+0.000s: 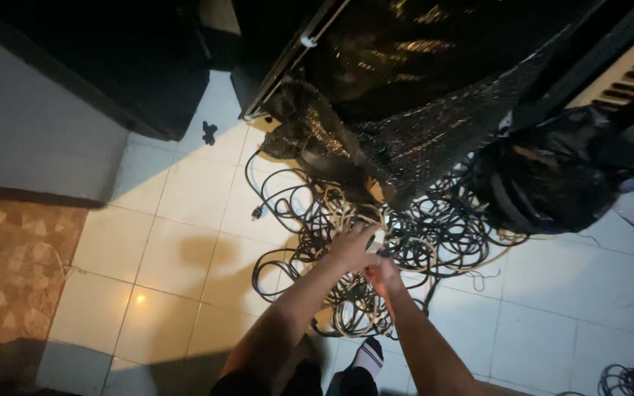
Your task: The person winds a long black power cord with an attached power strip into a coil by hand and places it into a white plastic bin.
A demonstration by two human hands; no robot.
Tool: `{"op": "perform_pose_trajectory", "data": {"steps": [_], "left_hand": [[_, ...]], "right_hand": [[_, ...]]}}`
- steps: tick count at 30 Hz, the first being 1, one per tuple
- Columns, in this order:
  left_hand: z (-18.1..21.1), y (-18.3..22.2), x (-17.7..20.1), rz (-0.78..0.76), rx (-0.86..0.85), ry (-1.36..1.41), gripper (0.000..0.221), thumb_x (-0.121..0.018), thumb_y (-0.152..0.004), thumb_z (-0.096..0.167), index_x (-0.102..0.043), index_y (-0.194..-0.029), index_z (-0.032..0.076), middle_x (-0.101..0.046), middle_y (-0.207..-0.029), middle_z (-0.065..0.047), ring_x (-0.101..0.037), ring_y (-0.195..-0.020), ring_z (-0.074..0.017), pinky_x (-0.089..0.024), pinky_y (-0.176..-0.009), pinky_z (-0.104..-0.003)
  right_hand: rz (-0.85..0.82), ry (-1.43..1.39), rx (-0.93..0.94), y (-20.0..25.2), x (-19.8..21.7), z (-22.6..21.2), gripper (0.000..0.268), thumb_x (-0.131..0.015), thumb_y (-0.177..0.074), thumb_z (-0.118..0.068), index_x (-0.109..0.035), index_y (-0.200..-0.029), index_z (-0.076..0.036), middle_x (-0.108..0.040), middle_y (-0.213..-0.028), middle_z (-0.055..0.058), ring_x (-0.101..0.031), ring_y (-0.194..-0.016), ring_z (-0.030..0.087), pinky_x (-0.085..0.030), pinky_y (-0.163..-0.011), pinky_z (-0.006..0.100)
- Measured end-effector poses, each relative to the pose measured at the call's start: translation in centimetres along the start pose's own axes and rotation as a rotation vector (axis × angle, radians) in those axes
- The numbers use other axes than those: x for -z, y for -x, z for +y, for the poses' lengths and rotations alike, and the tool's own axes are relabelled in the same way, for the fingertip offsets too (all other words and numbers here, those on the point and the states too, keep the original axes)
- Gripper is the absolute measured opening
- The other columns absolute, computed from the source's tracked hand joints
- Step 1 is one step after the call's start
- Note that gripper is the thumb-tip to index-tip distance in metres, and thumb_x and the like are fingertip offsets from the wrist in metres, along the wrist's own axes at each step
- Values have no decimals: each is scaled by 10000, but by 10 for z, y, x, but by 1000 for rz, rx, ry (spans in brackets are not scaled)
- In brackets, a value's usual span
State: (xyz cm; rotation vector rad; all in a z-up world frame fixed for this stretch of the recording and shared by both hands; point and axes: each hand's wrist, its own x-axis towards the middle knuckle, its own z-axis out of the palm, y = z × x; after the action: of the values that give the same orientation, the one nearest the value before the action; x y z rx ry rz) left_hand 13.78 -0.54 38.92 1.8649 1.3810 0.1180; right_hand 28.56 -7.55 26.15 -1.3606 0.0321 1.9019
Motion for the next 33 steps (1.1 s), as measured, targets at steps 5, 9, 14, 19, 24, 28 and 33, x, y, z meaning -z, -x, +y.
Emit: {"op": "perform_pose_trajectory", "data": {"steps": [5, 9, 14, 19, 24, 28, 33], "left_hand": [[29, 40, -10, 31, 138, -23, 688, -719, -811, 332, -509, -1465, 381, -616, -1389, -132, -500, -1375, -403, -269, -1116, -698], [49, 63, 11, 268, 42, -58, 598, -786, -825, 277, -562, -1379, 303, -651, -1305, -131, -443, -1379, -436, -201, -1074, -749], [86, 72, 70, 484, -193, 368, 551, -777, -870, 186, -581, -1384, 178, -669, -1308, -184, -658, -1177, -346, -541, -992, -431], [119, 86, 121, 412, 70, 711, 579, -736, -892, 229, -540, -1435, 188, -745, -1200, -127, -700, -969, -303, -558, -870, -358], [136, 101, 159, 611, -196, 590, 535, -791, -924, 178, -587, -1408, 79, -735, -1222, -141, -717, -1083, -218, -539, -914, -327], [159, 103, 180, 288, 39, 927, 594, -744, -861, 186, -547, -1419, 138, -728, -1113, -92, -711, -751, -171, -556, -612, -312], [215, 103, 243, 348, -284, 891, 427, -758, -932, 176, -702, -1343, 77, -729, -1024, -93, -571, -688, -78, -470, -569, -254]], "right_hand": [[-64, 170, -35, 64, -5, -19, 290, -652, -912, -166, -615, -1174, -49, -659, -991, 94, -645, -824, 213, -525, -666, 362], [14, 408, -158, 98, -6, -36, 344, -679, -875, -194, -623, -1185, -56, -683, -1037, 107, -662, -839, 234, -531, -701, 383], [21, 639, 187, 97, -29, -70, 422, -750, -825, -219, -635, -1166, 0, -686, -1034, 177, -644, -857, 290, -511, -748, 425], [476, 979, 871, 130, -56, -109, 542, -846, -731, -210, -581, -1106, 79, -667, -1028, 233, -639, -925, 366, -525, -831, 467], [581, 1316, 1572, 202, -83, -166, 767, -829, -576, -171, -495, -1211, 102, -623, -1065, 307, -616, -984, 481, -507, -866, 489], [18, 1387, 839, 249, -102, -210, 615, -828, -723, -192, -582, -1247, 14, -714, -1075, 166, -688, -1014, 332, -531, -861, 420], [-279, 956, 500, 323, -125, -262, 580, -806, -798, -225, -679, -1284, 65, -770, -1051, 100, -705, -939, 216, -545, -859, 347]]}}
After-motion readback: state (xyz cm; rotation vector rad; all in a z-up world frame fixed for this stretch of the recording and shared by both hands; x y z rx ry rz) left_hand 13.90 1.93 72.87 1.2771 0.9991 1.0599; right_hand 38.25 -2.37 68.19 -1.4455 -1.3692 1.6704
